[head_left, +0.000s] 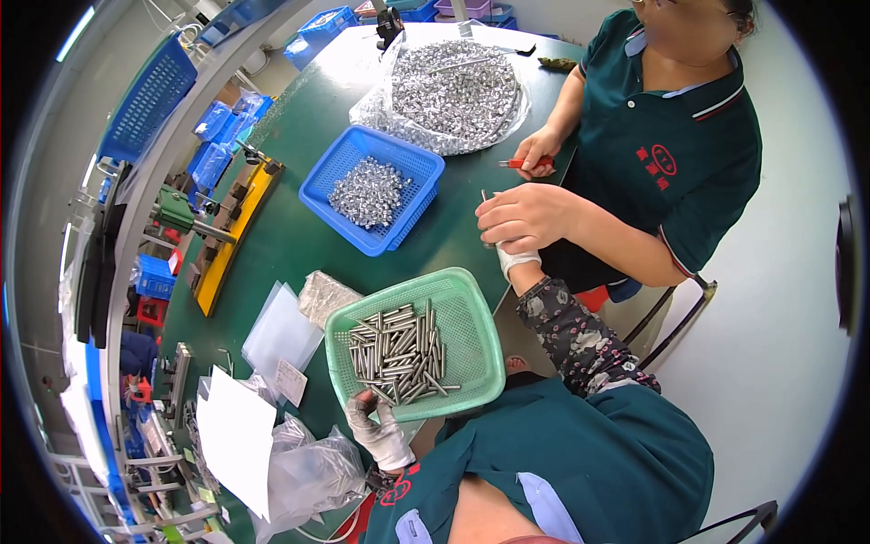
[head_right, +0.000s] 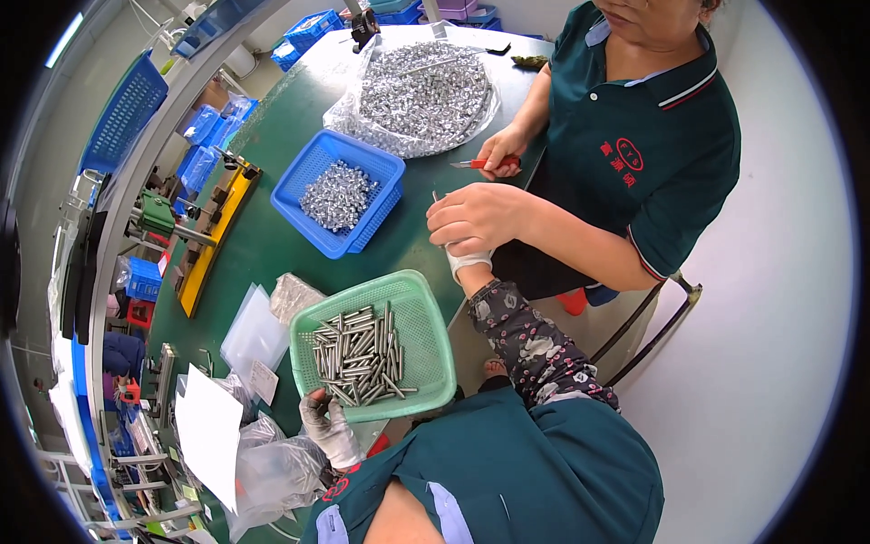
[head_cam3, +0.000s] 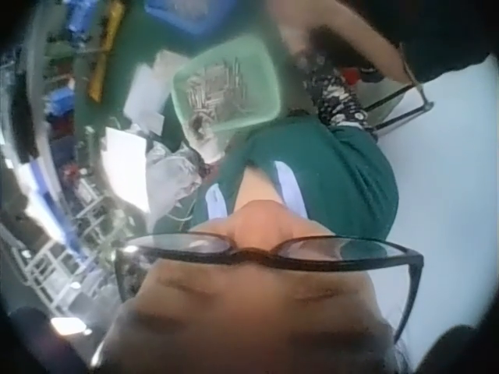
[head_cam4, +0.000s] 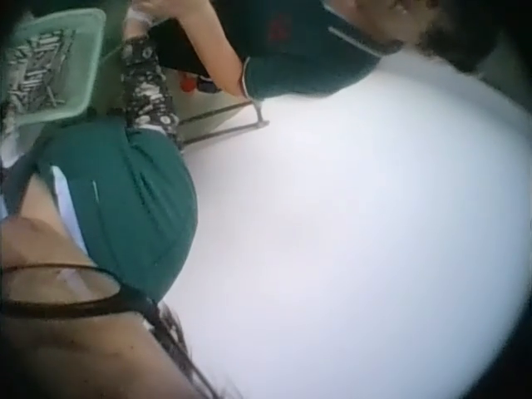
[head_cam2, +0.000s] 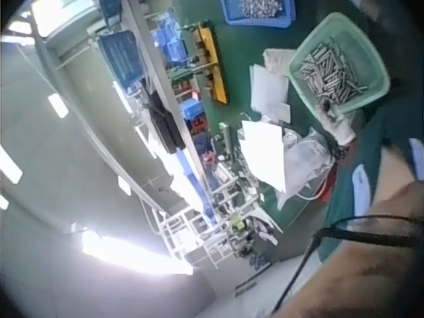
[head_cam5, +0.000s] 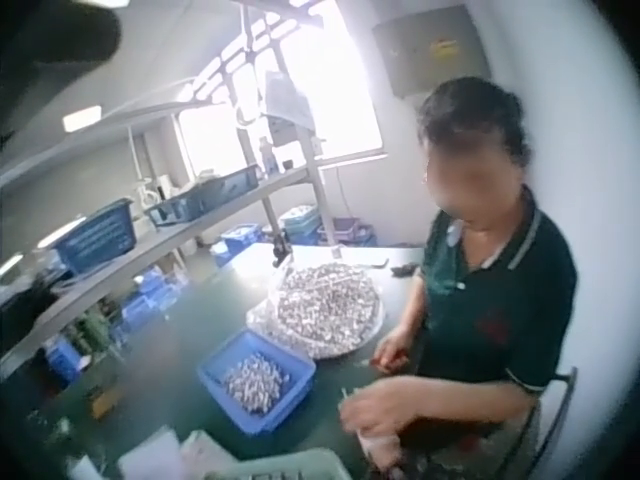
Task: Sorting metal pins into a basket and then using tweezers to assemble them with small components at a factory workbench.
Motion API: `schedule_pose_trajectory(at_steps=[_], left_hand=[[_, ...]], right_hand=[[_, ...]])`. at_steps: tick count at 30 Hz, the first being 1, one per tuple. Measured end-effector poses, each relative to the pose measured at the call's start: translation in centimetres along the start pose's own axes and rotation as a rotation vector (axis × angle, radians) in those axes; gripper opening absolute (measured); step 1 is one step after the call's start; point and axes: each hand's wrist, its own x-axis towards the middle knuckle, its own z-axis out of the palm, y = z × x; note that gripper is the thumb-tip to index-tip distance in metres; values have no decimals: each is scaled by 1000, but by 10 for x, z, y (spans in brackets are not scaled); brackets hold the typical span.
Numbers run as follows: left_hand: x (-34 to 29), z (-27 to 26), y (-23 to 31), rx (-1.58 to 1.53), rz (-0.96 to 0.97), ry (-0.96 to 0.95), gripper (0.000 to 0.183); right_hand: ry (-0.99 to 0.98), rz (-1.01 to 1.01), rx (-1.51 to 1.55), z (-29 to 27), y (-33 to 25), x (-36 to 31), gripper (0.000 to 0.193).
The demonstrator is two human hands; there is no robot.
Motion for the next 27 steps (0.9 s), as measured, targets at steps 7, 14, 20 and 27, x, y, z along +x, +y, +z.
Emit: schedule_pose_trajectory(at_steps=[7,14,20,27], left_hand=[[3,16,9,-21,64,-55,30],[7,19,7,-36,103,-88,34],[7,16,12,29,141,-118,32],[8,19,9,2,171,-170,30]], right_hand=[[-57,164,653,-131,-101,34,13],[191,468,1073,-139,-137,30,12],[115,573,1015,-141,-140,-39,22],[-17,738,805,-142,-119,-130,20]])
